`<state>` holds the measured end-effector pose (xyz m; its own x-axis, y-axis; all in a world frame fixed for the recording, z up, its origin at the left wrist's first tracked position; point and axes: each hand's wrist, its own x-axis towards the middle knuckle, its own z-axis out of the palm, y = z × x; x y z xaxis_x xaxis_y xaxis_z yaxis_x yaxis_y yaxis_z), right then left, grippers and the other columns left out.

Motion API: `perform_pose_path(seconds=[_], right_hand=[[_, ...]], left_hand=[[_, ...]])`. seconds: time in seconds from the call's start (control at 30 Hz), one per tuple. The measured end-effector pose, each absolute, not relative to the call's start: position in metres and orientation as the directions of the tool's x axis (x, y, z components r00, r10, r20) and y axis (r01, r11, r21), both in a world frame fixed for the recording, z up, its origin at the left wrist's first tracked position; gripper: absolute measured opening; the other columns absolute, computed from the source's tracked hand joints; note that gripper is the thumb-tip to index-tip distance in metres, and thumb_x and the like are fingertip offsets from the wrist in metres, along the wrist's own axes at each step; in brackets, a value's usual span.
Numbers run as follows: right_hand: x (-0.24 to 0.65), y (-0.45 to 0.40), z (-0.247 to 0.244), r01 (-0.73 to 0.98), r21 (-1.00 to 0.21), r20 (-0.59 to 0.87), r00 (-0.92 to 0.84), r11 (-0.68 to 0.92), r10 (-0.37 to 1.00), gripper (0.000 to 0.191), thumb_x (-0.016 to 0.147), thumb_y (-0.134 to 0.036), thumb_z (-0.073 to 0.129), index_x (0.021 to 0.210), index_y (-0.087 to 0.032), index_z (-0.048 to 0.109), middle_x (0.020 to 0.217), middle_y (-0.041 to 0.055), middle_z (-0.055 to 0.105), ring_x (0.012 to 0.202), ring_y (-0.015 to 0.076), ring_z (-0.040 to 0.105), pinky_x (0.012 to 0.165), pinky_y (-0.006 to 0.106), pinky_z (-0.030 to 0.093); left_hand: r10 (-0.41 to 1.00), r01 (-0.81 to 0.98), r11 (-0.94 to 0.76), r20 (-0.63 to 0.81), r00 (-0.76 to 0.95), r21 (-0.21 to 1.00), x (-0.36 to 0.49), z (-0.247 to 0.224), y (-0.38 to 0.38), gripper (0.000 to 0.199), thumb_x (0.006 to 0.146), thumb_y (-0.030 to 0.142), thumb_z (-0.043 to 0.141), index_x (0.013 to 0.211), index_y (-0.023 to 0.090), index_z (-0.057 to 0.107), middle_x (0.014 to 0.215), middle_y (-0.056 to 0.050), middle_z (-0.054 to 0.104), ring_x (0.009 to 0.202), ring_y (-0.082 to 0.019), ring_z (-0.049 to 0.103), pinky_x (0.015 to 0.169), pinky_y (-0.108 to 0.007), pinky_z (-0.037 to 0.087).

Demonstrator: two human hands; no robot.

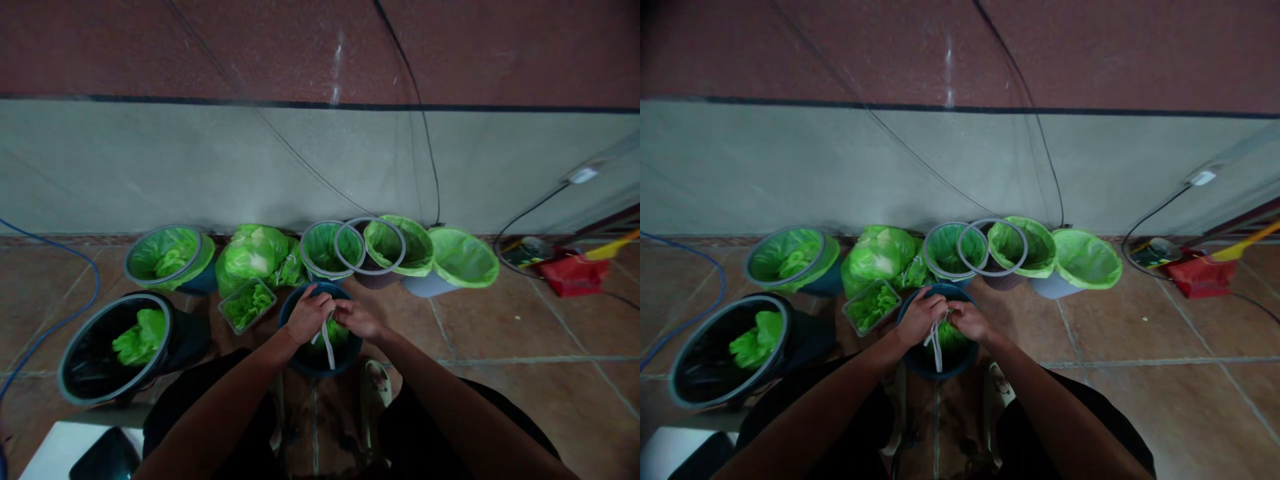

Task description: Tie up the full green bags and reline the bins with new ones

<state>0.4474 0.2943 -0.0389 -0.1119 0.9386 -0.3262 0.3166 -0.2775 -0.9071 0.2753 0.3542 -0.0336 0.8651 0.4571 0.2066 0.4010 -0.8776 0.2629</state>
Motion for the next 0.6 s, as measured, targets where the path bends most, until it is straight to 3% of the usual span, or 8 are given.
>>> perform_pose_path(seconds=[0.1,0.23,0.3,0.4,0.5,0.6], right_hand=[[0.447,0.294,-0.04,0.268,-0.905,-0.367,-0.094,-0.332,0.925,0.018,0.075,-0.03,0.056,0.081,-0.016,0.066,0.061,-0.0035,0.056,0.056,0.0106,0.046,0.055,0.023,0.038],[0.449,0.297,-0.036,0.451,-0.851,-0.286,0.036,-0.271,0.958,0.021,0.083,-0.028,0.05,0.082,-0.017,0.069,0.077,0.0028,0.068,0.071,0.0152,0.058,0.067,0.026,0.045],[0.451,0.298,-0.03,0.596,-0.761,-0.254,0.089,-0.256,0.963,0.023,0.086,-0.025,0.047,0.085,-0.018,0.069,0.083,0.0041,0.07,0.074,0.016,0.061,0.071,0.027,0.046],[0.452,0.298,-0.019,0.823,-0.534,-0.203,0.094,-0.191,0.975,0.023,0.09,-0.023,0.046,0.092,-0.018,0.069,0.096,0.0082,0.071,0.084,0.0184,0.064,0.077,0.028,0.046],[0.453,0.296,-0.011,0.944,-0.302,-0.215,0.065,-0.13,0.975,0.024,0.094,-0.022,0.044,0.095,-0.017,0.068,0.105,0.0134,0.07,0.096,0.0222,0.064,0.085,0.03,0.045],[0.456,0.294,-0.01,0.951,-0.261,-0.254,0.098,-0.165,0.962,0.024,0.093,-0.019,0.045,0.092,-0.015,0.068,0.104,0.0175,0.07,0.099,0.0251,0.064,0.087,0.033,0.045]], left_hand=[[0.508,0.438,-0.848,0.217,0.834,0.298,0.276,-0.033,0.356,0.017,0.095,0.021,0.048,0.086,0.02,0.062,0.085,-0.003,0.061,0.086,-0.019,0.059,0.11,-0.046,0.034],[0.587,0.47,-0.745,0.13,0.799,0.473,0.276,-0.032,0.36,0.017,0.094,0.024,0.05,0.082,0.02,0.061,0.082,-0.004,0.062,0.084,-0.019,0.059,0.089,-0.035,0.044],[0.643,0.492,-0.647,0.071,0.762,0.583,0.276,-0.032,0.362,0.017,0.093,0.026,0.051,0.081,0.02,0.061,0.08,-0.003,0.063,0.079,-0.018,0.059,0.079,-0.03,0.044],[0.682,0.497,-0.539,0.006,0.731,0.68,0.274,-0.031,0.366,0.015,0.09,0.024,0.054,0.079,0.02,0.062,0.078,-0.003,0.065,0.075,-0.015,0.059,0.074,-0.026,0.043],[0.719,0.599,-0.446,-0.131,0.682,0.665,0.273,-0.025,0.371,0.011,0.085,0.022,0.06,0.076,0.019,0.065,0.075,-0.003,0.066,0.072,-0.016,0.06,0.071,-0.026,0.042],[0.717,0.716,-0.358,-0.315,0.622,0.599,0.271,-0.02,0.377,0.009,0.079,0.024,0.066,0.072,0.018,0.067,0.071,-0.003,0.066,0.069,-0.017,0.061,0.066,-0.026,0.042]])
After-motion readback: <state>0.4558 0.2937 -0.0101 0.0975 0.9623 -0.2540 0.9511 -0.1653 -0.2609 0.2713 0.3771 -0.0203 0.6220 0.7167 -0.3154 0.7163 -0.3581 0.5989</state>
